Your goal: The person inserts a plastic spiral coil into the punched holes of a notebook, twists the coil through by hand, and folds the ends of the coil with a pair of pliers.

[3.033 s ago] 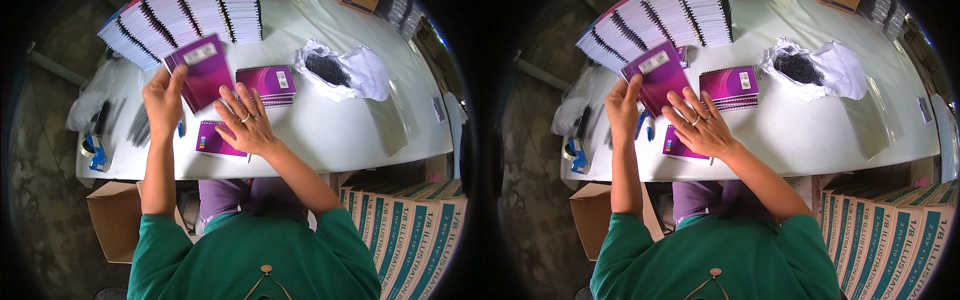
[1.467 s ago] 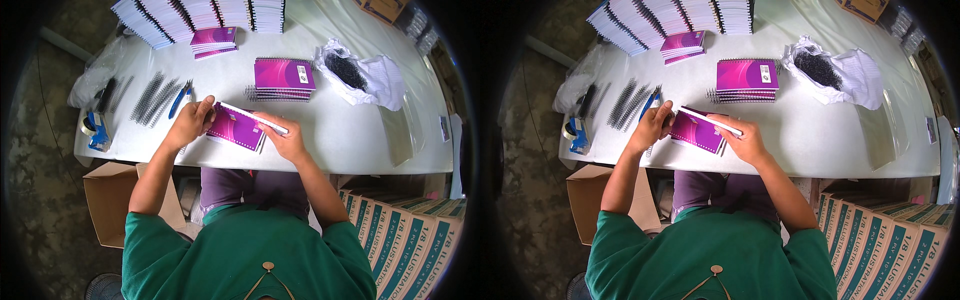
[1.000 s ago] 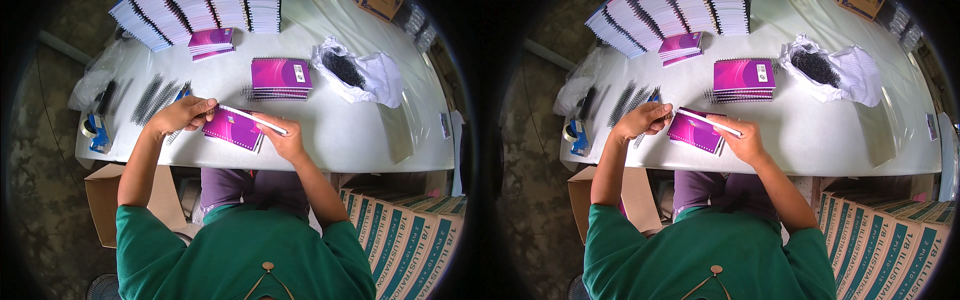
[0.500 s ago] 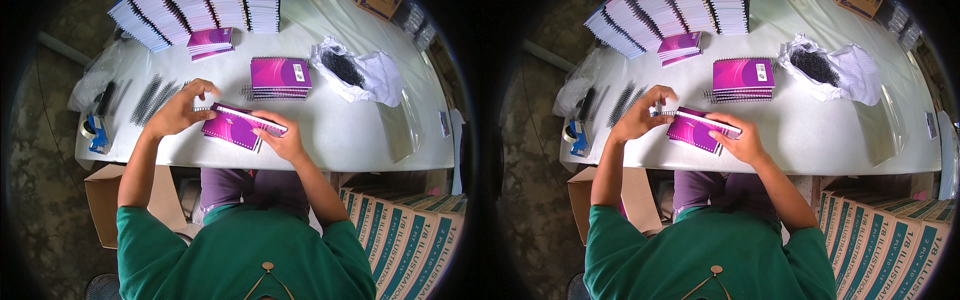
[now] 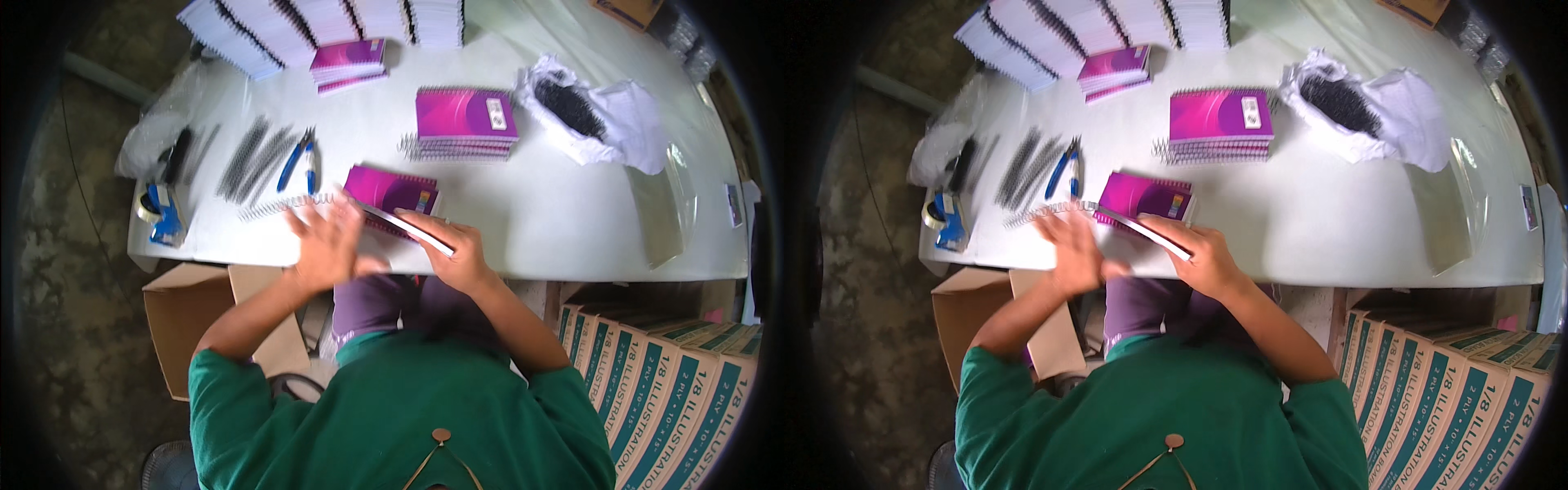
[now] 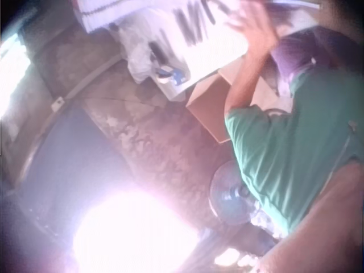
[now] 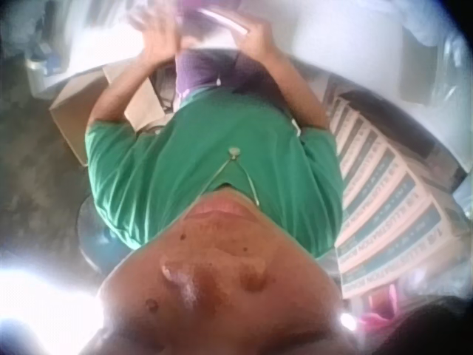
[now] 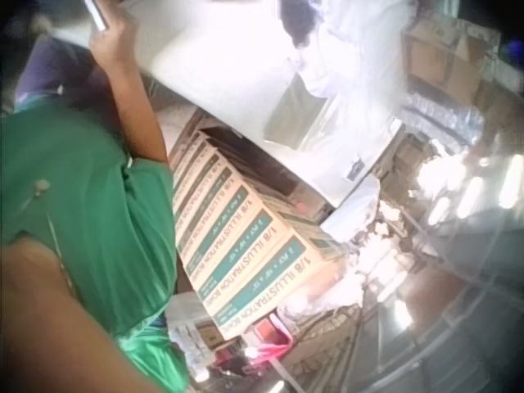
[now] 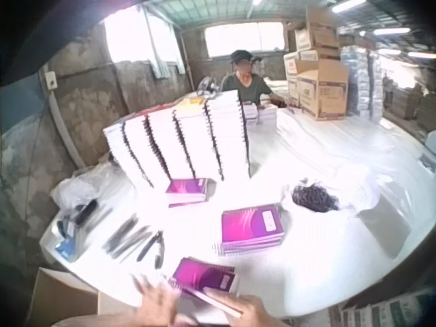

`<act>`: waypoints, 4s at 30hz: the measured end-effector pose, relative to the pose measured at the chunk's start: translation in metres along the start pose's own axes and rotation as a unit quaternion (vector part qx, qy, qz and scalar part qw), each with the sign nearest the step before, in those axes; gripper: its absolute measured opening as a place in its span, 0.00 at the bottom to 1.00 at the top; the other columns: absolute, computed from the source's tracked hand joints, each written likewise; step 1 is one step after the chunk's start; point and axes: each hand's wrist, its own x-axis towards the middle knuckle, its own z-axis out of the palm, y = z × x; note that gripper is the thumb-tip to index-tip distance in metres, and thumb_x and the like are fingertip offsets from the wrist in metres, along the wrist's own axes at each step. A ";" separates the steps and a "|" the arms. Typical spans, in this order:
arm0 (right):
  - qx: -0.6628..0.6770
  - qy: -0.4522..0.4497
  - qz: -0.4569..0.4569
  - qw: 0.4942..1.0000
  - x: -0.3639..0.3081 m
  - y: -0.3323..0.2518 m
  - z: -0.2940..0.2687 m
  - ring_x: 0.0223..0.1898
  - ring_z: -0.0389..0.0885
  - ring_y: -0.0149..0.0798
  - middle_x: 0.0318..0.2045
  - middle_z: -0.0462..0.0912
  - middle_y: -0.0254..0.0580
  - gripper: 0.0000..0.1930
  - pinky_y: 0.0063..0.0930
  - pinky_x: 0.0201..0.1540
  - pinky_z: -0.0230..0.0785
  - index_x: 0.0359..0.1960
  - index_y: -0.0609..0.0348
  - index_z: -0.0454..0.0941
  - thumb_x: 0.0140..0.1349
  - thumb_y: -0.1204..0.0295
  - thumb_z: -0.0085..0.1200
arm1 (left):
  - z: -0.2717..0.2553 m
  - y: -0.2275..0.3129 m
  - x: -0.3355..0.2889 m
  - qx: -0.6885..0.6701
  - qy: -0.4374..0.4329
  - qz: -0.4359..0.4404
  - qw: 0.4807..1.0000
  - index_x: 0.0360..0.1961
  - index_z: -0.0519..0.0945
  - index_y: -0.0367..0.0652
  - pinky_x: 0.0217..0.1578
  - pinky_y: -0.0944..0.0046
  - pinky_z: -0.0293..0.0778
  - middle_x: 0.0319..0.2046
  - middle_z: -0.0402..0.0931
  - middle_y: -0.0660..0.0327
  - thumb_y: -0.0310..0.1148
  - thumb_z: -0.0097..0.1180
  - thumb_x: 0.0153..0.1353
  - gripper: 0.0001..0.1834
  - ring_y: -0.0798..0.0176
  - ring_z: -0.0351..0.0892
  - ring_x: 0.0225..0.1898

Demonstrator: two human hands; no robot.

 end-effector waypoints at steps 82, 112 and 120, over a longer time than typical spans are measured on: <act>0.096 -0.045 0.060 0.993 -0.010 -0.012 0.044 0.41 0.82 0.40 0.42 0.81 0.47 0.15 0.25 0.42 0.73 0.47 0.62 0.76 0.57 0.82 0.51 | -0.076 -0.021 0.055 -0.220 -0.233 -0.099 0.942 0.27 0.76 0.48 0.50 0.58 0.57 0.34 0.75 0.68 0.26 0.65 0.42 0.11 0.64 0.72 0.45; 0.094 -0.040 0.031 0.994 -0.018 -0.004 0.046 0.45 0.78 0.48 0.49 0.76 0.48 0.29 0.35 0.47 0.72 0.55 0.57 0.70 0.45 0.80 0.54 | -0.005 0.056 -0.033 -0.198 -0.070 0.010 0.978 0.58 0.56 0.24 0.46 0.19 0.49 0.58 0.48 0.24 0.74 0.39 0.48 0.57 0.24 0.50 0.59; 0.107 -0.043 0.085 0.990 -0.020 -0.003 0.042 0.37 0.80 0.52 0.37 0.81 0.50 0.20 0.36 0.37 0.73 0.48 0.59 0.73 0.50 0.76 0.56 | 0.014 0.060 -0.019 -0.229 -0.014 -0.004 0.973 0.63 0.52 0.33 0.55 0.24 0.31 0.59 0.56 0.37 0.70 0.43 0.50 0.54 0.27 0.42 0.63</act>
